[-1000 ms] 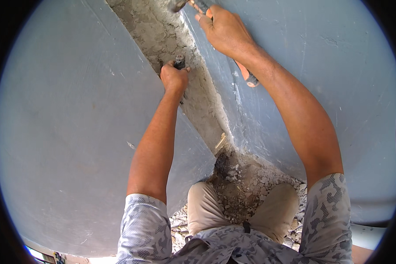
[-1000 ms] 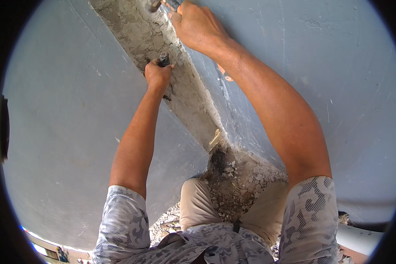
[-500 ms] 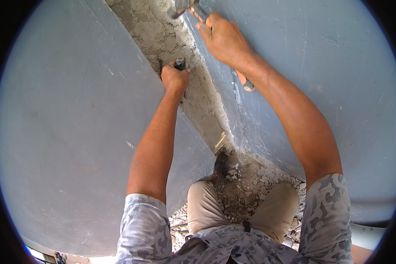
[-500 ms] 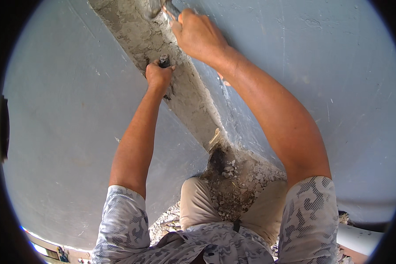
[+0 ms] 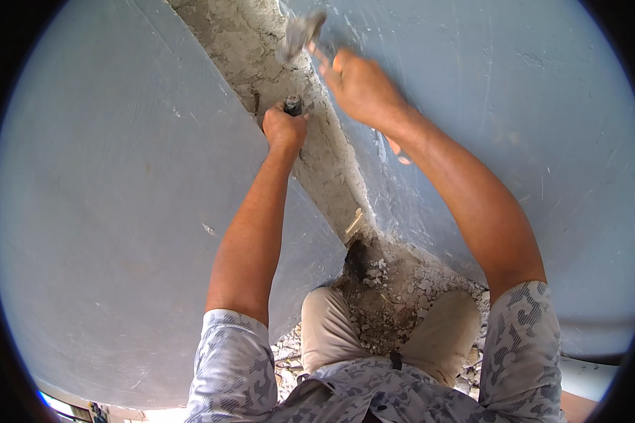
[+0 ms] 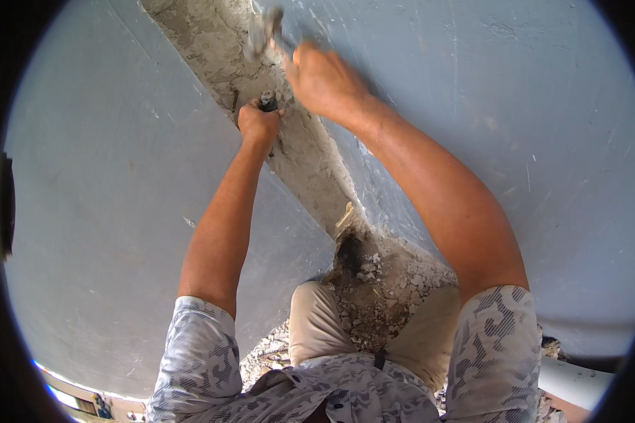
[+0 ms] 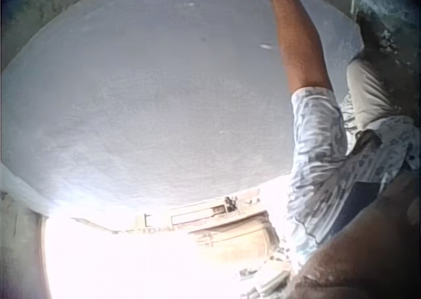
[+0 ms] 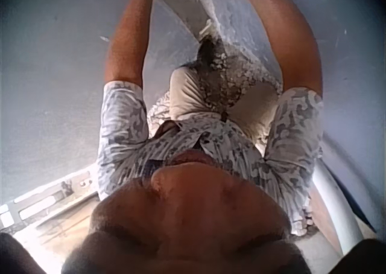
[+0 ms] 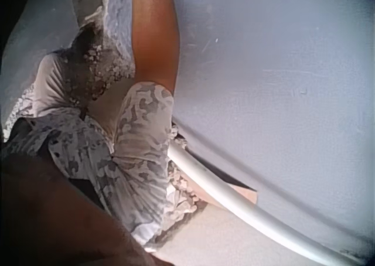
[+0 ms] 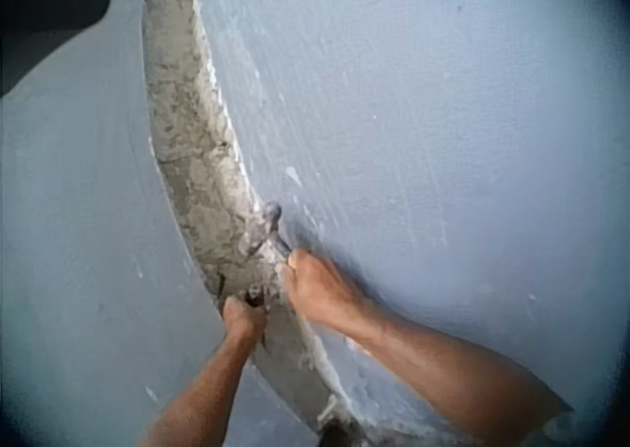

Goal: Using a hammer and chisel to chip away concrete and expose or repair a white drainage pipe.

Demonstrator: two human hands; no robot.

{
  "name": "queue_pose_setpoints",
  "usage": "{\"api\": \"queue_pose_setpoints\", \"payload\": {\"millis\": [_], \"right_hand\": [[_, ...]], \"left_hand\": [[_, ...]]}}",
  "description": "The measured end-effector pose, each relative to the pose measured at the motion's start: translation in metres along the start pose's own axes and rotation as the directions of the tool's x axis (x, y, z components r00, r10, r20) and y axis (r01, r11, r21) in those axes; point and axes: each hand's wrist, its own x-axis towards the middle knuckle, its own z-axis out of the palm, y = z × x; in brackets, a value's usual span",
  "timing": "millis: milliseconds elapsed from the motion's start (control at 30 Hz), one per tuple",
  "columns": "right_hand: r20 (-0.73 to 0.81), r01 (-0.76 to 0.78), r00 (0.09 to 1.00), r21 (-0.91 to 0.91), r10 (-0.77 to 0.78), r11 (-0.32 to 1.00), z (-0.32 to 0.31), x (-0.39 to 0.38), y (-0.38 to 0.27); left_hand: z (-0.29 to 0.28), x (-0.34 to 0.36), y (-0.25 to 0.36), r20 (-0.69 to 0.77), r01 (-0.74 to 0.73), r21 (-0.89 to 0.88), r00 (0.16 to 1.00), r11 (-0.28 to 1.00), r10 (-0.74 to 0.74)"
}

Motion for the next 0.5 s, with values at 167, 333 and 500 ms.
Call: {"api": "queue_pose_setpoints", "payload": {"millis": [167,333,500], "right_hand": [[0.413,-0.188,0.885,-0.098,0.212,0.977,0.008,-0.010,0.007],[0.139,-0.102,0.985,0.015,0.099,0.995,-0.013,-0.003,-0.019],[0.318,-0.120,0.936,-0.111,0.150,0.987,0.014,-0.012,0.007]], "left_hand": [[0.003,0.002,-0.014,0.008,-0.011,0.075,1.000,0.997,0.011],[0.002,0.004,-0.015,0.022,0.002,0.030,1.000,1.000,-0.002],[0.006,0.000,-0.016,0.062,-0.040,0.173,0.998,0.984,0.030]]}}
